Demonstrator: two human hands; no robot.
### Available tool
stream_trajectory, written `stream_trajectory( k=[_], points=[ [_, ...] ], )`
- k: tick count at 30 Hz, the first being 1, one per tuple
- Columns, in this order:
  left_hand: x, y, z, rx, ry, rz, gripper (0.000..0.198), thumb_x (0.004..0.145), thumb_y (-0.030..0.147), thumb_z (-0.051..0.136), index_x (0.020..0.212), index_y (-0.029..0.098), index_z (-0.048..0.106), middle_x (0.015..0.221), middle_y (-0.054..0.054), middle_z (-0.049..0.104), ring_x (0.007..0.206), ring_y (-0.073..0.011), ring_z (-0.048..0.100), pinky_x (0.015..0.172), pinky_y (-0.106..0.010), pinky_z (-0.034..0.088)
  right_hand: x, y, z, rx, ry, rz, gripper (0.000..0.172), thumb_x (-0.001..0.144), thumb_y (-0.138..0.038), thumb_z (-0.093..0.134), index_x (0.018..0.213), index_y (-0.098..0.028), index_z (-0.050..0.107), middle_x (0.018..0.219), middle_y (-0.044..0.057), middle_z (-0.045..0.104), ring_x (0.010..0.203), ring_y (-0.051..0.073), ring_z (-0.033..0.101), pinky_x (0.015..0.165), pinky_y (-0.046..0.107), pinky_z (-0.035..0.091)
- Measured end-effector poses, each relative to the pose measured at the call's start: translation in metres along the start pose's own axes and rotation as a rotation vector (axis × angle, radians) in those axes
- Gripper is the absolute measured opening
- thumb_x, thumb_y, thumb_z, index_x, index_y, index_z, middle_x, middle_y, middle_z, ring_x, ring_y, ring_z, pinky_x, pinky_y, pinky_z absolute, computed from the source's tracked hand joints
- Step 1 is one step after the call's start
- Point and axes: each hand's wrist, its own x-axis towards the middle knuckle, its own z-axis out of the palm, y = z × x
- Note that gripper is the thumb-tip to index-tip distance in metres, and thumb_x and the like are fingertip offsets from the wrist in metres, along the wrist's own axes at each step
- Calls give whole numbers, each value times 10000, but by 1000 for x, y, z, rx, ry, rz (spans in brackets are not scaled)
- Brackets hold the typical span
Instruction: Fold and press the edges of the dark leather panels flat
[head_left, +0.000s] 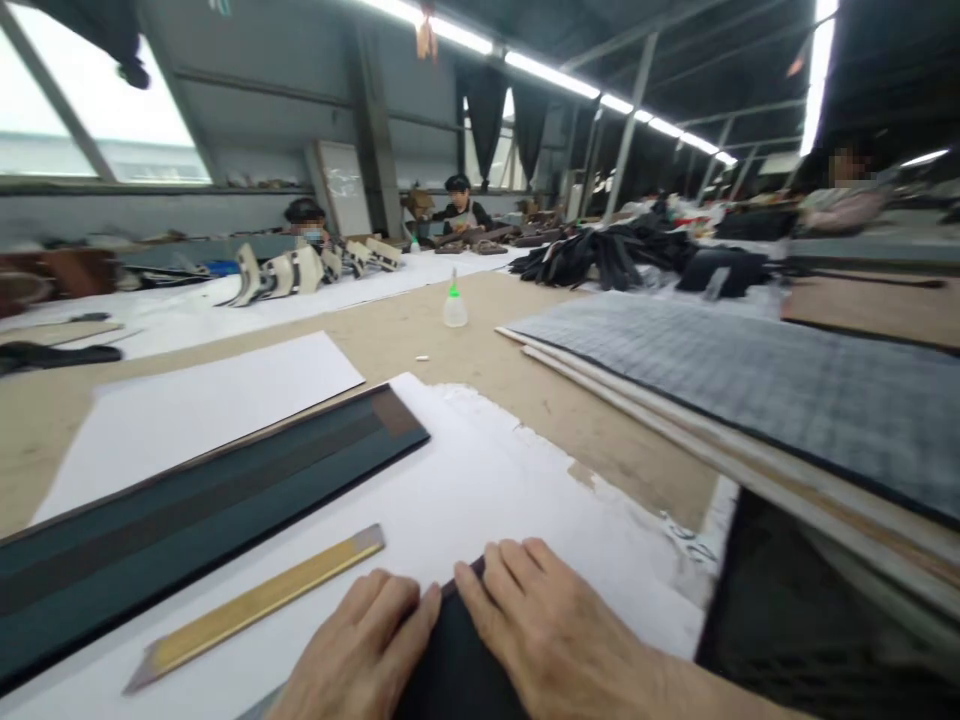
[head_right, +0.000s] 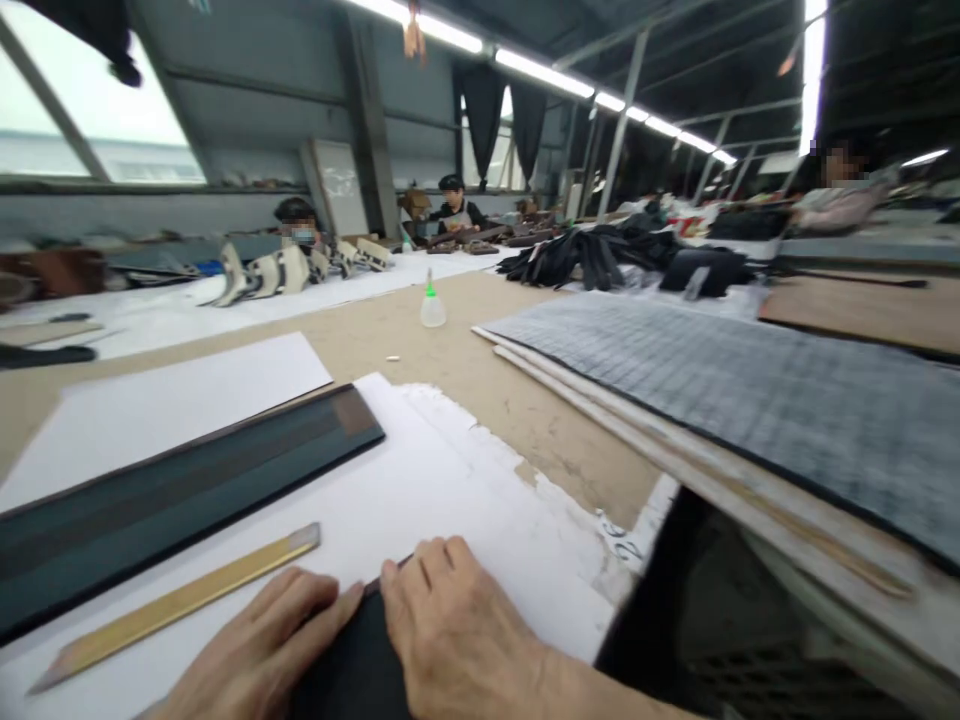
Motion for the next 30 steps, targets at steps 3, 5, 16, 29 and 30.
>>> stream_trajectory(
  k=[3, 5, 16, 29, 30],
  points=[
    [-5, 1, -7, -56, 36, -46, 388, 878, 31, 245, 1191, 92, 465, 873, -97, 546, 722, -195, 492, 638, -294, 491, -1, 3, -5, 8, -4, 9, 513, 688, -197, 564, 1190, -91, 557, 924, 116, 613, 794, 246, 502, 702, 364, 361],
    [-9, 3, -9, -70, 89, -57, 398, 888, 37, 211, 1192, 89, 464, 864, -103, 539, 713, -192, 479, 629, -301, 486, 0, 1, -6, 5, 12, 4, 534, 670, -183, 566, 1202, -140, 562, 861, 97, 610, 741, 231, 496, 666, 345, 350],
    [-10, 8, -15, 18, 56, -27, 384, 955, 117, 177, 1138, 56, 509, 840, -98, 536, 684, -195, 457, 586, -305, 439, -2, 6, -7, 70, -26, 21, 538, 671, -130, 483, 1203, -129, 558, 929, 98, 618, 795, 234, 524, 668, 352, 417],
    [2, 11, -4, 55, 249, -135, 287, 885, 41, 292, 923, 102, 569, 690, -46, 480, 596, -187, 433, 501, -311, 358, 52, 42, -17, 232, 51, -89, 324, 771, -2, 344, 893, -149, 606, 848, 84, 629, 723, 172, 586, 633, 282, 493],
    [2, 11, 0, 77, 280, -146, 273, 879, 37, 311, 883, 105, 575, 676, -42, 472, 591, -185, 431, 497, -309, 353, 69, 37, -14, 329, -12, -93, 294, 815, -23, 345, 870, -156, 602, 825, 73, 617, 719, 161, 580, 636, 270, 481]
  ],
)
